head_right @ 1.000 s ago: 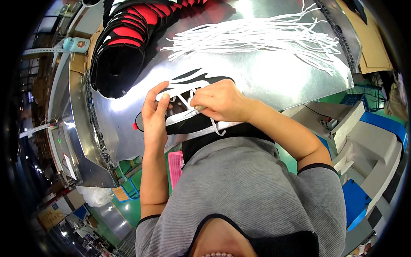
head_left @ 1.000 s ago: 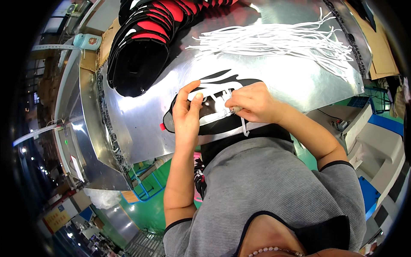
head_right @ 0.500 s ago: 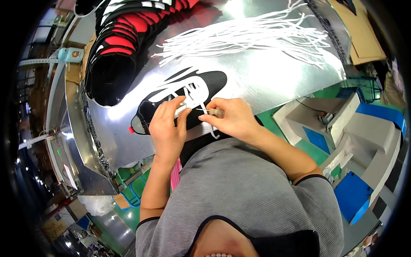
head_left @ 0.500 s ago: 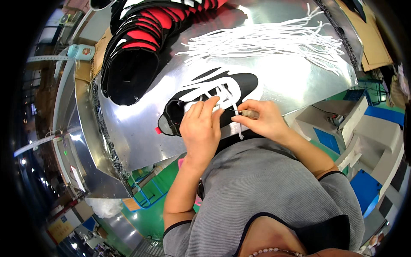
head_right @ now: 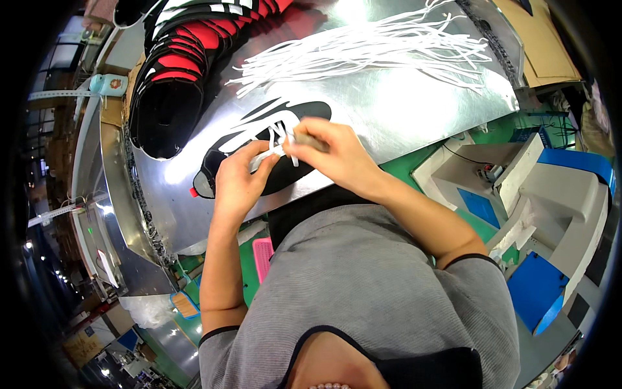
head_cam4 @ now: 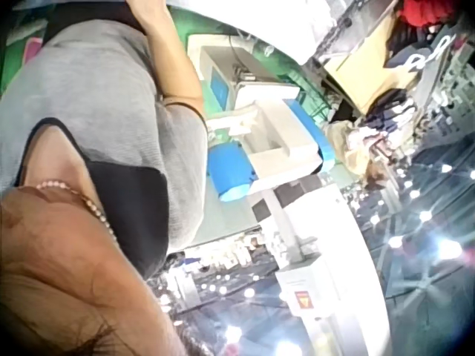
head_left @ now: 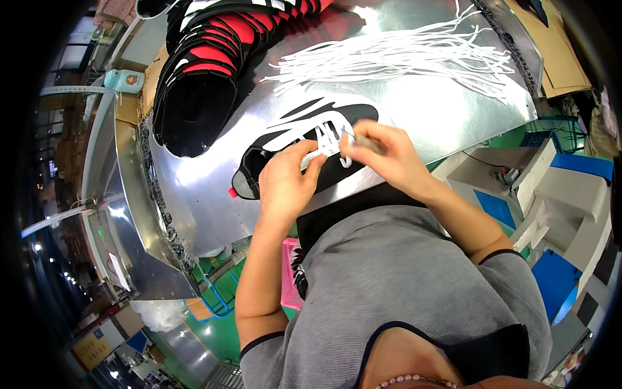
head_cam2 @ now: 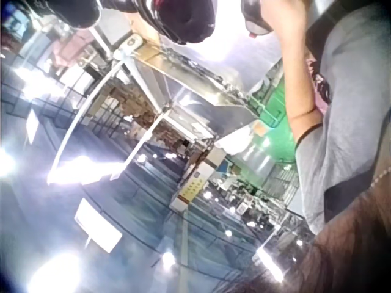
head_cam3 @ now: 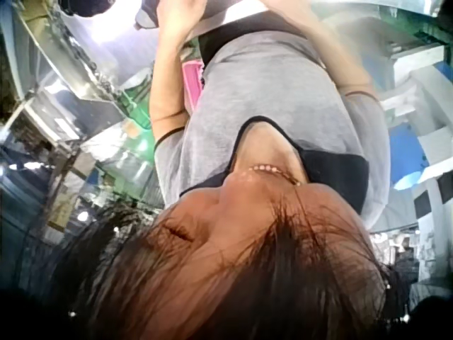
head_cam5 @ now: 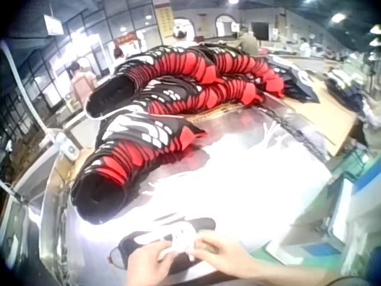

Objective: The person places a stack of shoe uppers into a basket, then threads white laces through shoe uppers on a work table using a small hand tool.

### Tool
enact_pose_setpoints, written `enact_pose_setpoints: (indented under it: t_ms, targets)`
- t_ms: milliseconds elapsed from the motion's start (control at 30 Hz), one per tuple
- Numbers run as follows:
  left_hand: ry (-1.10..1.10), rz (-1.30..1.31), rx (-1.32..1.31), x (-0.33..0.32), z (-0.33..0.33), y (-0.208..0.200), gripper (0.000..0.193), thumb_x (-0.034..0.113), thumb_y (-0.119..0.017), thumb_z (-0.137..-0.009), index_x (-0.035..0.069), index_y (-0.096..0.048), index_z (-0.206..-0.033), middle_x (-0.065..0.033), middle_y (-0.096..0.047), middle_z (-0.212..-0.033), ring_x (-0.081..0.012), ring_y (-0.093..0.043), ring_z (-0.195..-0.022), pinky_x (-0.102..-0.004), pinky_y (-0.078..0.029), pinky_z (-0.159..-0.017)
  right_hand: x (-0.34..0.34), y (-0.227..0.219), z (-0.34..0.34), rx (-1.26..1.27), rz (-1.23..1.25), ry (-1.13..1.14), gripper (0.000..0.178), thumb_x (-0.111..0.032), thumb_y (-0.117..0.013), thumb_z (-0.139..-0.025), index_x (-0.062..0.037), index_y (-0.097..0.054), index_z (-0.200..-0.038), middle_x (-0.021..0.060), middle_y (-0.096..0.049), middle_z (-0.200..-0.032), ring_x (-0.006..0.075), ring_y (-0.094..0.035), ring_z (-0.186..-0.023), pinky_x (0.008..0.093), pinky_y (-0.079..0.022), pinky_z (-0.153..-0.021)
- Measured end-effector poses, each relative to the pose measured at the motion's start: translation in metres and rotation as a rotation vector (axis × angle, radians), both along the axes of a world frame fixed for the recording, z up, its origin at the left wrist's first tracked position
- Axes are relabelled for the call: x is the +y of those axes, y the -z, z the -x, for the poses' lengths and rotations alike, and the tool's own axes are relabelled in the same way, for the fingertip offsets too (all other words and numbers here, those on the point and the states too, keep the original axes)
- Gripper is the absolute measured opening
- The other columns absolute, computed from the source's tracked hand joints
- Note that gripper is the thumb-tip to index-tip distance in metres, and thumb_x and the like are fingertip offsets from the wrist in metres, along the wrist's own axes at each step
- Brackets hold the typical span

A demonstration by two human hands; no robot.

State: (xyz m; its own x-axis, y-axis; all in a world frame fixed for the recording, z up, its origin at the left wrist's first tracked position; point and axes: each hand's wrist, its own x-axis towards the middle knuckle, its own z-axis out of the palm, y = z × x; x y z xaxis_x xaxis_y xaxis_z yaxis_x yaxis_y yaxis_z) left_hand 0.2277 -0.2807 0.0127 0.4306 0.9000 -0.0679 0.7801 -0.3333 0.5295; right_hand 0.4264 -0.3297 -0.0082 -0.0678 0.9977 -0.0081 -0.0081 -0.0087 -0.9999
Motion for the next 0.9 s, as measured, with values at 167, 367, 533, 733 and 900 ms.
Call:
enact_pose_setpoints:
  t_ms: [167, 367, 533, 733, 900]
  targets:
    - [-0.004, 0.245, -0.238, 0.005, 0.002, 0.001, 0.026, 0.023, -0.072, -0.084, 0.004, -0.07, -0.102, -0.013, -0.072, -0.097, -0.0296, -0.069, -0.089, -0.0347, -0.052, -0.08, 0.031, 0.015, 0.015, -0.098, -0.223, 0.187, 0.011, -0.007, -0.069, -0.087, -0.0006, -0.065, -0.095, 0.0068, -0.063, -0.084, 0.0145, -0.057, -0.068, 0.0274, -0.045, -0.063]
    - [-0.05, 0.14, -0.185, -0.001, -0.008, 0.001, 0.028, 0.024, -0.078, -0.078, 0.003, -0.069, -0.094, -0.0092, -0.072, -0.087, -0.0223, -0.068, -0.081, -0.0317, -0.05, -0.075, 0.041, 0.025, 0.018, -0.067, -0.195, 0.293, 0.014, -0.008, -0.07, -0.086, -0.0018, -0.064, -0.097, 0.0074, -0.065, -0.087, 0.0158, -0.061, -0.072, 0.0275, -0.048, -0.065]
    - [-0.049, -0.142, -0.077, -0.001, -0.01, 0.009, 0.026, 0.027, -0.079, -0.076, 0.005, -0.068, -0.084, -0.0088, -0.07, -0.079, -0.0281, -0.066, -0.068, -0.0353, -0.048, -0.063, 0.024, 0.011, 0.01, 0.087, 0.009, 0.292, 0.025, -0.013, -0.067, -0.09, 0.0006, -0.055, -0.107, 0.0112, -0.066, -0.089, 0.0176, -0.063, -0.078, 0.0302, -0.049, -0.068]
    - [0.047, -0.392, -0.056, 0.001, -0.015, 0.011, 0.027, 0.026, -0.083, -0.072, 0.006, -0.066, -0.078, -0.0086, -0.066, -0.072, -0.0279, -0.062, -0.063, -0.0363, -0.047, -0.061, -0.016, 0.013, -0.003, -0.189, 0.002, 0.073, 0.015, -0.015, -0.059, -0.095, -0.0009, -0.055, -0.098, 0.0135, -0.066, -0.083, 0.0261, -0.066, -0.073, 0.0346, -0.049, -0.067]
    - [0.07, -0.403, -0.116, 0.001, -0.013, 0.014, 0.027, 0.024, -0.084, -0.072, 0.005, -0.065, -0.077, -0.0082, -0.066, -0.071, -0.0276, -0.062, -0.062, -0.0356, -0.046, -0.061, -0.013, 0.017, -0.004, -0.385, -0.013, 0.029, 0.014, -0.017, -0.06, -0.093, -0.0036, -0.058, -0.094, 0.0119, -0.067, -0.079, 0.0296, -0.064, -0.069, 0.0377, -0.047, -0.061]
